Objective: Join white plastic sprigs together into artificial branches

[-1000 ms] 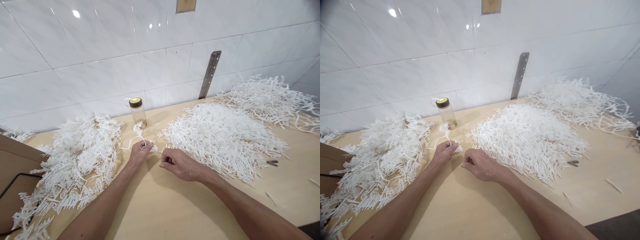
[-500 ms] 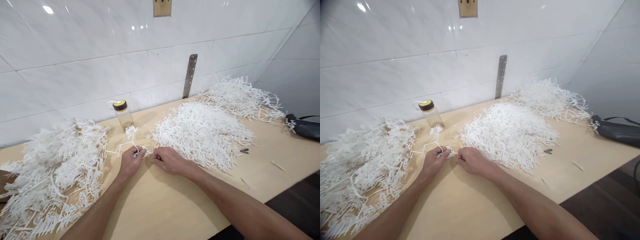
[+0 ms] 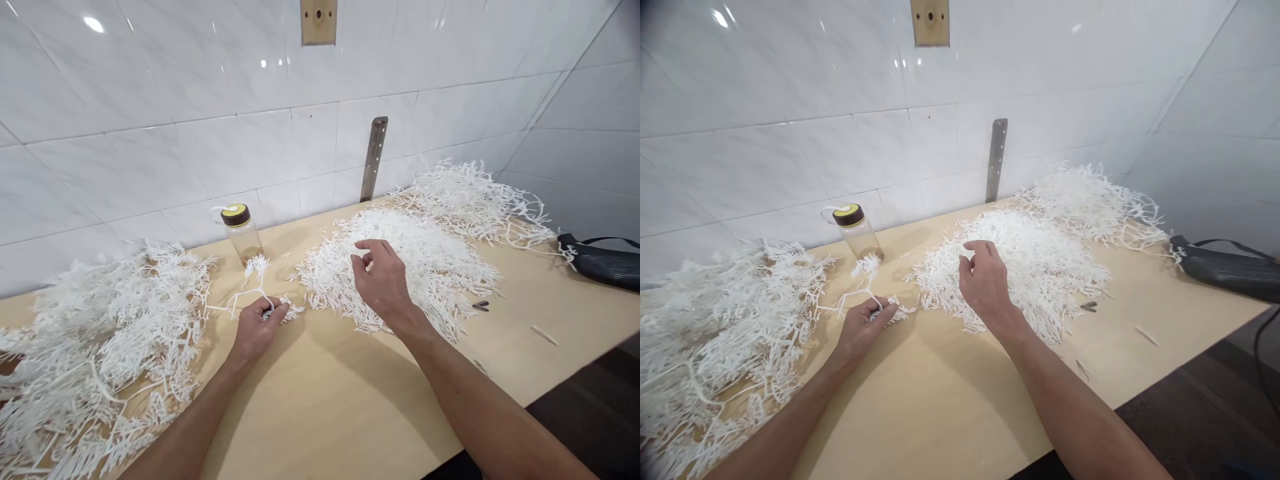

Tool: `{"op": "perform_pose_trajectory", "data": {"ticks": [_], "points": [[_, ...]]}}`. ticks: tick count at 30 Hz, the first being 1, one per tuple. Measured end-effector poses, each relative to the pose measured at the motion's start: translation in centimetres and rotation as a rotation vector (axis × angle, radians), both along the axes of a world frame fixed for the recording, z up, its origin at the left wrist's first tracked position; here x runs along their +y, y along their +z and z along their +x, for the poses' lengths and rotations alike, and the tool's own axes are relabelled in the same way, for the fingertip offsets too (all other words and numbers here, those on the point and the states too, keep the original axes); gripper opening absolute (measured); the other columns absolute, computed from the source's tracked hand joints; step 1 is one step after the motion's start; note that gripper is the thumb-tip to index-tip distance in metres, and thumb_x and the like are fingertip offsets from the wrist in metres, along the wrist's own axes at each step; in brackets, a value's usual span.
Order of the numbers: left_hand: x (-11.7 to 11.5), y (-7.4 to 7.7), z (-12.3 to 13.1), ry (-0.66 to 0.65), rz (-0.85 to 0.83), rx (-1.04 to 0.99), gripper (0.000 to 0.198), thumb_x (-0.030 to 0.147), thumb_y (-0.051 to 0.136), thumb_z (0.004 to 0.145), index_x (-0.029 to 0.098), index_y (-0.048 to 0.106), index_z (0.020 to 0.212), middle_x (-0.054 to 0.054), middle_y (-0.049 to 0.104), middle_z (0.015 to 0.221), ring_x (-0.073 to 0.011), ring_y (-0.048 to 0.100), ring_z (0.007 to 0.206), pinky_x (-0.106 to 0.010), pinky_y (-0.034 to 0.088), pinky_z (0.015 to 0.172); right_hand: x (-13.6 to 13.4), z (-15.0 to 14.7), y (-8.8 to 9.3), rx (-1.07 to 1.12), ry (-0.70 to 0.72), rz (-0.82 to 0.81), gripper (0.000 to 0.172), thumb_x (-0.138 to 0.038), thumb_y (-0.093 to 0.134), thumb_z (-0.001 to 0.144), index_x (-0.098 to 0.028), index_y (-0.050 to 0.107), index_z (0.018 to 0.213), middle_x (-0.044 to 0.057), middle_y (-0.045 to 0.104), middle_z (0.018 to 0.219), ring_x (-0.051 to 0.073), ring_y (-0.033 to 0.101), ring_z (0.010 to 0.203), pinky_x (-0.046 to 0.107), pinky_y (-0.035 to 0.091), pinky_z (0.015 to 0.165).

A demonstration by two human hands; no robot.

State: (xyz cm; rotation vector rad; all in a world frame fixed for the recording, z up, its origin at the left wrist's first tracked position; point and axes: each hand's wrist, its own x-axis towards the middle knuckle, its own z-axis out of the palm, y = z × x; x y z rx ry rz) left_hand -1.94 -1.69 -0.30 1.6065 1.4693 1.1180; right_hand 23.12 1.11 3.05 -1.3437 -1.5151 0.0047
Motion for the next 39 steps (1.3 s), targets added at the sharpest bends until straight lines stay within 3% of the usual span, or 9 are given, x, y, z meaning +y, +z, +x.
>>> {"op": "perform_pose_trajectory", "data": {"ticks": [4, 10, 14, 18, 25, 35, 39], "points": [[-0.5, -0.2, 0.3, -0.063, 0.023, -0.066, 0.025, 0.040, 0.067, 0.078, 0.016, 0.068, 0.079, -0.004, 0.066, 0.076, -0.0174, 0.058, 0.072, -0.028, 0.043, 0.068, -0.4, -1.1, -0.5, 0.091, 0.127, -0.160, 0.015, -0.025, 0.055, 0.087, -0.016, 0.064, 0.095, 0.007, 0.066, 0.086, 0.015, 0.057, 0.060, 0.031, 0.048, 0.060], [-1.8, 0.1, 1.5, -0.200, -0.011, -0.116, 0.022, 0.037, 0.066, 0.081, 0.015, 0.068, 0.080, -0.003, 0.064, 0.073, -0.0162, 0.056, 0.070, -0.027, 0.043, 0.068, -1.7, -3.7, -1.2, 0.145, 0.450, -0.442, 0.025, -0.034, 0.051, 0.092, -0.018, 0.068, 0.098, 0.003, 0.066, 0.078, 0.011, 0.053, 0.050, 0.025, 0.044, 0.050], [-2.2, 0.3, 1.9, -0.251, -0.020, -0.146, 0.026, 0.040, 0.064, 0.084, 0.014, 0.067, 0.080, -0.003, 0.063, 0.073, -0.0154, 0.055, 0.070, -0.027, 0.043, 0.068, -2.2, -4.0, -0.9, 0.157, 0.671, -0.635, 0.032, -0.041, 0.049, 0.094, -0.019, 0.068, 0.106, 0.000, 0.059, 0.069, 0.009, 0.050, 0.045, 0.023, 0.043, 0.044], [-2.3, 0.4, 1.9, -0.277, -0.033, -0.167, 0.030, 0.042, 0.063, 0.086, 0.013, 0.068, 0.086, -0.005, 0.066, 0.078, -0.0166, 0.057, 0.073, -0.028, 0.044, 0.070, -2.3, -3.6, -0.5, 0.183, 0.816, -0.760, 0.029, -0.042, 0.050, 0.094, -0.020, 0.068, 0.098, -0.003, 0.053, 0.063, 0.008, 0.048, 0.044, 0.021, 0.039, 0.041], [-2.1, 0.2, 2.0, -0.215, -0.004, -0.126, 0.027, 0.041, 0.064, 0.085, 0.014, 0.067, 0.083, -0.003, 0.063, 0.074, -0.0153, 0.054, 0.070, -0.028, 0.043, 0.068, -2.2, -3.2, -0.7, 0.181, 0.783, -0.786, 0.025, -0.043, 0.058, 0.090, -0.019, 0.060, 0.081, -0.004, 0.053, 0.064, 0.007, 0.047, 0.045, 0.020, 0.037, 0.041], [-1.9, 0.2, 1.9, -0.122, -0.011, -0.144, 0.027, 0.042, 0.066, 0.081, 0.016, 0.063, 0.077, 0.000, 0.059, 0.069, -0.0138, 0.051, 0.067, -0.026, 0.041, 0.066, -2.4, -3.7, -1.1, 0.225, 0.804, -0.825, 0.024, -0.043, 0.060, 0.087, -0.019, 0.063, 0.089, -0.001, 0.058, 0.073, 0.008, 0.049, 0.049, 0.021, 0.041, 0.041], [-2.0, 0.3, 2.0, -0.123, -0.027, -0.146, 0.029, 0.045, 0.066, 0.081, 0.016, 0.063, 0.077, 0.000, 0.057, 0.068, -0.0134, 0.050, 0.066, -0.026, 0.040, 0.066, -2.3, -3.9, -1.3, 0.202, 0.778, -0.855, 0.025, -0.042, 0.060, 0.087, -0.018, 0.064, 0.085, -0.002, 0.056, 0.068, 0.007, 0.045, 0.045, 0.021, 0.039, 0.040]]}}
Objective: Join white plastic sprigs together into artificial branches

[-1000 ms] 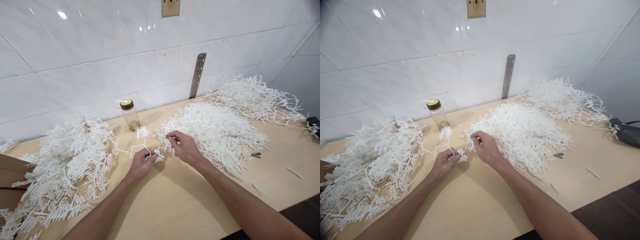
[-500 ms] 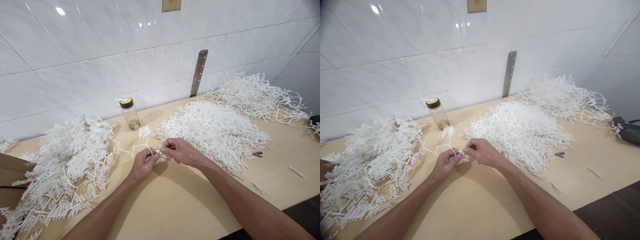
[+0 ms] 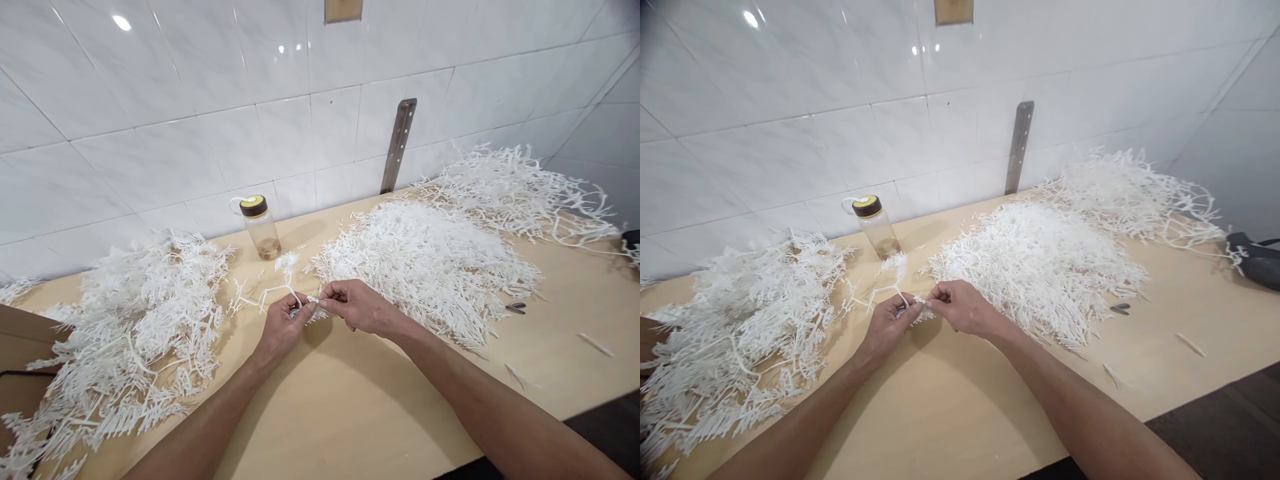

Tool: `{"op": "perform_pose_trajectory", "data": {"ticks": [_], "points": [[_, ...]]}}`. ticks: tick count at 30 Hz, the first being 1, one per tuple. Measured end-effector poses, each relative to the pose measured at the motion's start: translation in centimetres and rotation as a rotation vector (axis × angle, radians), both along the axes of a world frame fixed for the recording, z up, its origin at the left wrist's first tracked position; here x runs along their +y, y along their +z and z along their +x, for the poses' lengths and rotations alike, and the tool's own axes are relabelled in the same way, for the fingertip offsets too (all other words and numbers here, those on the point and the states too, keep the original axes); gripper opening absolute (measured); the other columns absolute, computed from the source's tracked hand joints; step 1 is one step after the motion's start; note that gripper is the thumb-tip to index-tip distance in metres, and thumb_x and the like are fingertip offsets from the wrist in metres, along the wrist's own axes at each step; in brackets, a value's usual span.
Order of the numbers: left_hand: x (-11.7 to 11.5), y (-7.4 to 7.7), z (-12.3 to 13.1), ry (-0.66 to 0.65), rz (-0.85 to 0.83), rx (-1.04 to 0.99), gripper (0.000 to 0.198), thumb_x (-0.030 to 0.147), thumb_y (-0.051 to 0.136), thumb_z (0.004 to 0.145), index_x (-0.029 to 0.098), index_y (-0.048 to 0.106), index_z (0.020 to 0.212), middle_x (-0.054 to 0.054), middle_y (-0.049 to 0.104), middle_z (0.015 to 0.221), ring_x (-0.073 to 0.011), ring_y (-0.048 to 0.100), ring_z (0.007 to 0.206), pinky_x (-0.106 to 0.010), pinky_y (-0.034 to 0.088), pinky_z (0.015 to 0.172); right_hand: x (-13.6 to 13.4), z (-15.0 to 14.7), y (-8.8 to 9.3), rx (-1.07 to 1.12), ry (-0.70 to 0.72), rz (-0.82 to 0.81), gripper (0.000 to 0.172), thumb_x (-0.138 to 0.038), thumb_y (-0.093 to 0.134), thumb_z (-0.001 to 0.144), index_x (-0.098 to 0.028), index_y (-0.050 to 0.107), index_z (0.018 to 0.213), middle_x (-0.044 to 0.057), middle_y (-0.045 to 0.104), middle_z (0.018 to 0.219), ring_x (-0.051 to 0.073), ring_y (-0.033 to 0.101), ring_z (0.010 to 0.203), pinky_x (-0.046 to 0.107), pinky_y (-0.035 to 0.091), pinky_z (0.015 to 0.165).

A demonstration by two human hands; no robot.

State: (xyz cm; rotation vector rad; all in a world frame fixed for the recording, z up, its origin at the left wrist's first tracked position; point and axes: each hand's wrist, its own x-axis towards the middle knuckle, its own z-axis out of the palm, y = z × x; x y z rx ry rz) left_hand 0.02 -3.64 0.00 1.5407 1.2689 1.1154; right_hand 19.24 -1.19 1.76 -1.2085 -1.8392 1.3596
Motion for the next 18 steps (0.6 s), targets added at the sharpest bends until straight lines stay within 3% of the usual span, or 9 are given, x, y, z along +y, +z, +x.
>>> {"op": "perform_pose_trajectory", "data": {"ticks": [6, 14, 18], "points": [[0.0, 0.0, -0.1, -0.020, 0.005, 0.010, 0.029, 0.045, 0.065, 0.081, 0.016, 0.064, 0.078, 0.000, 0.059, 0.069, -0.0137, 0.050, 0.066, -0.026, 0.040, 0.065, -0.2, -0.2, 0.3, -0.003, -0.001, 0.019, 0.022, -0.040, 0.057, 0.088, -0.019, 0.060, 0.084, -0.002, 0.053, 0.068, 0.009, 0.047, 0.050, 0.023, 0.039, 0.045], [0.3, 0.0, 0.3, -0.007, -0.011, 0.117, 0.017, 0.032, 0.061, 0.080, 0.017, 0.063, 0.073, 0.000, 0.060, 0.067, -0.0147, 0.052, 0.066, -0.027, 0.040, 0.066, -0.8, -0.9, 0.0, -0.228, 0.009, 0.453, 0.013, -0.016, 0.049, 0.088, -0.019, 0.052, 0.075, 0.002, 0.058, 0.074, 0.014, 0.048, 0.067, 0.028, 0.036, 0.063], [0.1, -0.2, 0.4, 0.015, 0.041, 0.199, 0.012, 0.023, 0.059, 0.077, 0.017, 0.062, 0.067, 0.000, 0.059, 0.064, -0.0143, 0.050, 0.064, -0.026, 0.037, 0.061, -2.1, -1.5, 0.5, -0.258, 0.103, 0.535, 0.016, -0.012, 0.044, 0.089, -0.019, 0.049, 0.076, 0.003, 0.056, 0.078, 0.014, 0.046, 0.068, 0.029, 0.036, 0.064]]}}
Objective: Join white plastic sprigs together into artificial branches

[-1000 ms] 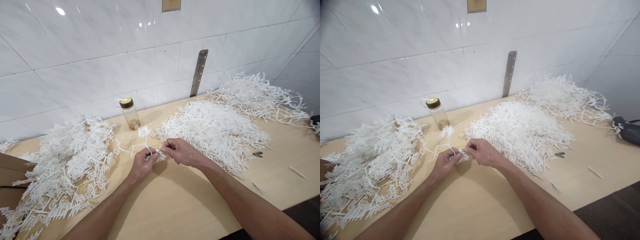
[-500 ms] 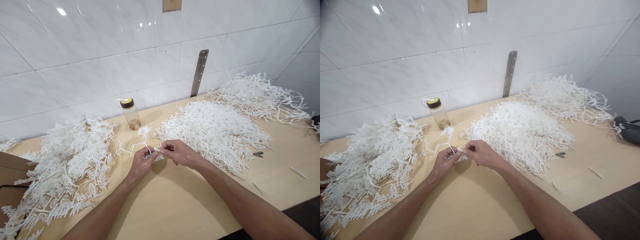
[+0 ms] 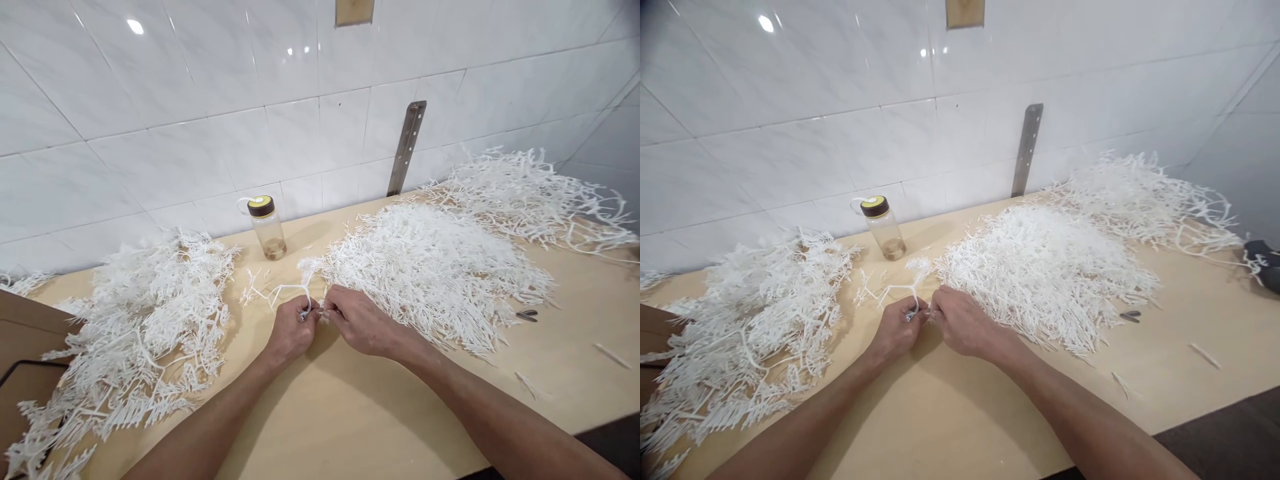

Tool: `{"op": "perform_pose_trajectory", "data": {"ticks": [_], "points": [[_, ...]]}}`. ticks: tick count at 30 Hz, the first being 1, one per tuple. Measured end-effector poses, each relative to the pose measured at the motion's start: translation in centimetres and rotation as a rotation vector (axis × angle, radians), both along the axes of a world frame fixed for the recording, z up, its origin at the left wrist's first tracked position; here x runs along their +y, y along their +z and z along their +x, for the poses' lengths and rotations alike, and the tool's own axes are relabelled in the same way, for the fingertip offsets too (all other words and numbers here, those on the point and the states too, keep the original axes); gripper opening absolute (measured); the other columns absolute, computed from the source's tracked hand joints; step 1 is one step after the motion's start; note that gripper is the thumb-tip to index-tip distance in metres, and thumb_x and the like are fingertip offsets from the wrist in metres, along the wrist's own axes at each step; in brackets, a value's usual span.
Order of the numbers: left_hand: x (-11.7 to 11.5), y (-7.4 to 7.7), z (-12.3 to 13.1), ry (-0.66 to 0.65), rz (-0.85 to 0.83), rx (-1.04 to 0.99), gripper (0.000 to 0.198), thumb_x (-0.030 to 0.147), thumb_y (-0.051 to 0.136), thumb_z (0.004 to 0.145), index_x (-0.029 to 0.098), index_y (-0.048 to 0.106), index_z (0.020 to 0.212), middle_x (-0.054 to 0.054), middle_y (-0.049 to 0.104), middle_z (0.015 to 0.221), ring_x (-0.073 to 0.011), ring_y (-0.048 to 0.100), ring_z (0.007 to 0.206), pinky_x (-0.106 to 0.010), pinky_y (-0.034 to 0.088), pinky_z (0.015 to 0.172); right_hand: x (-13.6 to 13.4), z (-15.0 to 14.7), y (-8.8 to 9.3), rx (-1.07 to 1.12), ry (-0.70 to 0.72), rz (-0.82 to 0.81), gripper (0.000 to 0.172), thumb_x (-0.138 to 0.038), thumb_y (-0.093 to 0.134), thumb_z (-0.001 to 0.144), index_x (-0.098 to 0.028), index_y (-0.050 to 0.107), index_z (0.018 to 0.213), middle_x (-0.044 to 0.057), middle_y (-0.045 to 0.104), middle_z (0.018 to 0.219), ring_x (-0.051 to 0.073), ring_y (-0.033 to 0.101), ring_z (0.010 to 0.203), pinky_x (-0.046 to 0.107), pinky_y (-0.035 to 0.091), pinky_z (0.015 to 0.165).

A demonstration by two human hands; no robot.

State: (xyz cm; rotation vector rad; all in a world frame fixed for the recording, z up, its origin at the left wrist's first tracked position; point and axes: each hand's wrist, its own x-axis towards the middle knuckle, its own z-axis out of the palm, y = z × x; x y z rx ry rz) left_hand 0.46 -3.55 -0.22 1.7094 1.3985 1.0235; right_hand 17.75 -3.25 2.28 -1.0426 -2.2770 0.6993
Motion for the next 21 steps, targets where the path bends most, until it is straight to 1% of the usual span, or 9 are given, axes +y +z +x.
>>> {"op": "perform_pose_trajectory", "data": {"ticks": [2, 5, 6, 8, 11, 13, 14, 16, 21], "points": [[-0.1, -0.2, -0.2, -0.028, 0.043, -0.018, 0.012, 0.023, 0.061, 0.074, 0.016, 0.060, 0.064, 0.000, 0.059, 0.063, -0.0144, 0.049, 0.063, -0.026, 0.036, 0.059, -0.8, -0.5, 0.9, 0.028, 0.105, -0.034, 0.015, -0.015, 0.045, 0.091, -0.019, 0.051, 0.078, 0.003, 0.058, 0.082, 0.014, 0.048, 0.071, 0.029, 0.037, 0.066], [-0.2, -0.1, -0.6, -0.107, 0.016, -0.133, 0.012, 0.027, 0.064, 0.075, 0.016, 0.064, 0.070, -0.002, 0.064, 0.070, -0.0163, 0.055, 0.068, -0.027, 0.040, 0.063, -1.1, -0.6, 1.9, 0.136, 0.135, -0.140, 0.014, -0.021, 0.050, 0.092, -0.020, 0.056, 0.080, 0.002, 0.062, 0.083, 0.014, 0.052, 0.072, 0.028, 0.040, 0.066], [-0.2, 0.0, -0.7, -0.106, -0.013, -0.159, 0.014, 0.029, 0.065, 0.077, 0.015, 0.067, 0.075, -0.002, 0.066, 0.073, -0.0169, 0.057, 0.070, -0.027, 0.042, 0.065, -0.8, -0.4, 1.9, 0.181, 0.099, -0.179, 0.013, -0.023, 0.052, 0.092, -0.020, 0.058, 0.081, 0.002, 0.063, 0.082, 0.014, 0.054, 0.072, 0.028, 0.041, 0.065], [-0.1, 0.3, -0.8, -0.084, -0.057, -0.186, 0.022, 0.036, 0.065, 0.081, 0.015, 0.071, 0.085, -0.003, 0.067, 0.074, -0.0171, 0.057, 0.071, -0.028, 0.043, 0.067, 0.3, 0.4, 1.5, 0.260, -0.057, -0.188, 0.015, -0.028, 0.052, 0.092, -0.021, 0.059, 0.082, 0.001, 0.064, 0.077, 0.015, 0.056, 0.070, 0.028, 0.043, 0.063], [-0.1, 0.6, -1.1, -0.106, -0.079, -0.229, 0.033, 0.046, 0.066, 0.083, 0.014, 0.073, 0.090, -0.003, 0.065, 0.074, -0.0156, 0.055, 0.068, -0.027, 0.041, 0.066, 2.4, 1.9, 0.1, 0.238, -0.376, -0.093, 0.012, -0.029, 0.055, 0.090, -0.020, 0.060, 0.083, 0.002, 0.064, 0.075, 0.017, 0.058, 0.069, 0.030, 0.044, 0.065], [0.0, 0.6, -1.2, -0.130, -0.101, -0.257, 0.035, 0.049, 0.066, 0.083, 0.015, 0.073, 0.087, -0.001, 0.060, 0.067, -0.0137, 0.050, 0.062, -0.027, 0.039, 0.061, 3.2, 2.4, -0.6, 0.169, -0.437, 0.000, 0.009, -0.023, 0.056, 0.087, -0.020, 0.063, 0.091, 0.005, 0.068, 0.088, 0.018, 0.060, 0.074, 0.032, 0.046, 0.070], [0.0, 0.6, -1.3, -0.137, -0.115, -0.264, 0.036, 0.050, 0.066, 0.082, 0.015, 0.072, 0.086, 0.000, 0.056, 0.063, -0.0128, 0.047, 0.059, -0.026, 0.037, 0.058, 3.3, 2.5, -0.7, 0.146, -0.429, 0.019, 0.013, -0.022, 0.056, 0.086, -0.019, 0.064, 0.095, 0.007, 0.068, 0.094, 0.018, 0.061, 0.075, 0.033, 0.046, 0.071], [0.0, 0.5, -1.3, -0.154, -0.126, -0.272, 0.037, 0.052, 0.066, 0.082, 0.016, 0.071, 0.084, 0.001, 0.053, 0.060, -0.0123, 0.044, 0.056, -0.026, 0.035, 0.055, 3.1, 2.4, -0.6, 0.141, -0.357, -0.020, 0.018, -0.024, 0.055, 0.088, -0.019, 0.066, 0.101, 0.008, 0.069, 0.102, 0.018, 0.063, 0.076, 0.032, 0.047, 0.071], [0.0, 0.7, -1.0, -0.218, -0.087, -0.273, 0.038, 0.052, 0.068, 0.080, 0.015, 0.069, 0.077, -0.002, 0.060, 0.068, -0.0140, 0.051, 0.065, -0.026, 0.040, 0.062, 2.0, 1.4, 0.5, 0.196, -0.106, -0.236, 0.025, -0.035, 0.054, 0.091, -0.022, 0.072, 0.101, 0.006, 0.072, 0.095, 0.017, 0.063, 0.074, 0.030, 0.048, 0.066]]}}
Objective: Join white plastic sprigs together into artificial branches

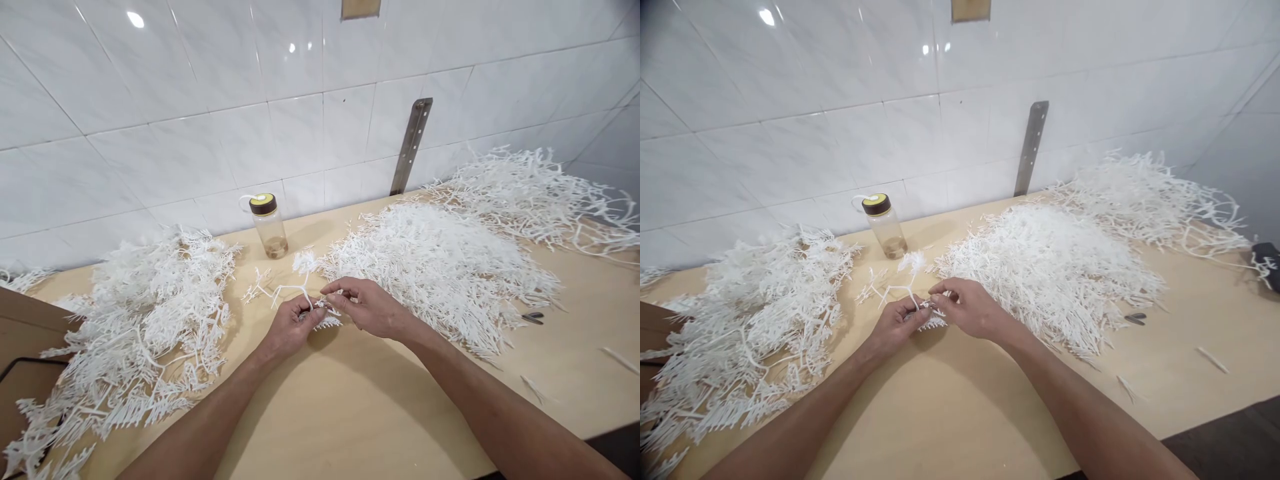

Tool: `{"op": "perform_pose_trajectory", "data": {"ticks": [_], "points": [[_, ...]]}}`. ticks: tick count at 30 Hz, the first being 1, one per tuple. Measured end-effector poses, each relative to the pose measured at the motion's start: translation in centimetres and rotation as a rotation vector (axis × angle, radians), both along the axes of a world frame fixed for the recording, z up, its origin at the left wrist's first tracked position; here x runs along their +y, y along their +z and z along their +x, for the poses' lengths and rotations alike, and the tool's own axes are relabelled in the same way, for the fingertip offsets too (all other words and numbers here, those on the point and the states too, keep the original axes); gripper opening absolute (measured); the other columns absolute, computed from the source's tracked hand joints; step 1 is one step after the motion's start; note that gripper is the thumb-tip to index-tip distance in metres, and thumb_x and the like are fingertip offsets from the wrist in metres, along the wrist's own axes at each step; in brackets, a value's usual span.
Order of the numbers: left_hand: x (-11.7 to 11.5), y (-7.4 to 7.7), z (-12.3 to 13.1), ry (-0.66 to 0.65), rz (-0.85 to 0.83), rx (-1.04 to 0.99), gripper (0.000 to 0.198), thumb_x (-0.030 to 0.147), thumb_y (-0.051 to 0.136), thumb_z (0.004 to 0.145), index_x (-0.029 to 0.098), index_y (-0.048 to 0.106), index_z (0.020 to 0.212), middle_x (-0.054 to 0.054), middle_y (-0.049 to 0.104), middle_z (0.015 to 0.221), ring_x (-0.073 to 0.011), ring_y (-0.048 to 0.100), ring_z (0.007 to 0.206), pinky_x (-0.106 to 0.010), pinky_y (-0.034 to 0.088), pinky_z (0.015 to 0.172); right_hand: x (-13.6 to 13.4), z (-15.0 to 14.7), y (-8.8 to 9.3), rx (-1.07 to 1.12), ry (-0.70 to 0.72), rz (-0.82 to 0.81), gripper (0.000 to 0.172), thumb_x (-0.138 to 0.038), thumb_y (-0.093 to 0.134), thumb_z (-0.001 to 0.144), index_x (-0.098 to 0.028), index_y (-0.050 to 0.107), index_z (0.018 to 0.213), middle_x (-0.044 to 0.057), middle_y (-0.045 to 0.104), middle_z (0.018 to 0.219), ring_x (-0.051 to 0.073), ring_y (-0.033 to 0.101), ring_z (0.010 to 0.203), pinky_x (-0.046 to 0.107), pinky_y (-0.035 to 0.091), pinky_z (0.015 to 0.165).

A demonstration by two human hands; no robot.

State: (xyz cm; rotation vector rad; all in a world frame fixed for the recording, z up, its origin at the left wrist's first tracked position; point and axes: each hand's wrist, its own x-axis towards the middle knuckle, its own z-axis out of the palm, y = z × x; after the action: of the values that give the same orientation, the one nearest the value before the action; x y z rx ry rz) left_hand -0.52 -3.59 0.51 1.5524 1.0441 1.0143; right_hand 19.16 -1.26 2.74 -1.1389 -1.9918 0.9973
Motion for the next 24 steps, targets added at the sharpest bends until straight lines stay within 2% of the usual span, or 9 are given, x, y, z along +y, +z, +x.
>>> {"op": "perform_pose_trajectory", "data": {"ticks": [4, 9, 13, 17, 24], "points": [[-0.16, 0.28, 0.12, -0.007, -0.004, 0.036, 0.037, 0.052, 0.067, 0.081, 0.015, 0.069, 0.075, -0.002, 0.060, 0.068, -0.0141, 0.051, 0.066, -0.027, 0.040, 0.064, -0.16, -0.16, 0.13, 0.019, 0.055, -0.032, 0.018, -0.031, 0.059, 0.088, -0.022, 0.074, 0.091, 0.003, 0.072, 0.093, 0.015, 0.062, 0.076, 0.029, 0.047, 0.069], [-0.18, 0.51, 0.06, 0.000, -0.008, 0.109, 0.036, 0.052, 0.067, 0.080, 0.016, 0.072, 0.079, -0.004, 0.064, 0.073, -0.0171, 0.056, 0.071, -0.028, 0.042, 0.065, -0.23, -0.12, 0.01, 0.006, 0.012, -0.117, 0.015, -0.031, 0.061, 0.085, -0.020, 0.070, 0.086, 0.001, 0.068, 0.074, 0.011, 0.055, 0.055, 0.025, 0.041, 0.053], [-0.18, 0.83, 0.05, -0.010, -0.016, 0.116, 0.035, 0.051, 0.069, 0.078, 0.016, 0.072, 0.077, -0.004, 0.064, 0.071, -0.0171, 0.056, 0.070, -0.029, 0.043, 0.066, -0.29, 0.01, -0.04, 0.002, 0.025, -0.166, 0.014, -0.031, 0.059, 0.085, -0.019, 0.066, 0.082, -0.001, 0.064, 0.068, 0.009, 0.051, 0.049, 0.023, 0.038, 0.047], [-0.19, 0.92, 0.00, 0.013, -0.095, 0.026, 0.034, 0.050, 0.073, 0.075, 0.016, 0.070, 0.079, -0.003, 0.064, 0.069, -0.0136, 0.053, 0.062, -0.026, 0.041, 0.059, -0.10, 0.21, -0.37, 0.040, 0.056, -0.218, 0.017, -0.035, 0.057, 0.088, -0.020, 0.062, 0.082, -0.002, 0.060, 0.067, 0.009, 0.051, 0.047, 0.023, 0.039, 0.045], [-0.14, 0.94, -0.28, 0.020, -0.231, -0.055, 0.034, 0.048, 0.077, 0.072, 0.015, 0.068, 0.075, 0.000, 0.058, 0.061, -0.0078, 0.040, 0.050, -0.023, 0.029, 0.047, 0.03, 0.62, -0.57, 0.100, 0.103, -0.241, 0.022, -0.040, 0.054, 0.093, -0.020, 0.056, 0.084, -0.005, 0.052, 0.063, 0.009, 0.052, 0.045, 0.023, 0.040, 0.046]]}}
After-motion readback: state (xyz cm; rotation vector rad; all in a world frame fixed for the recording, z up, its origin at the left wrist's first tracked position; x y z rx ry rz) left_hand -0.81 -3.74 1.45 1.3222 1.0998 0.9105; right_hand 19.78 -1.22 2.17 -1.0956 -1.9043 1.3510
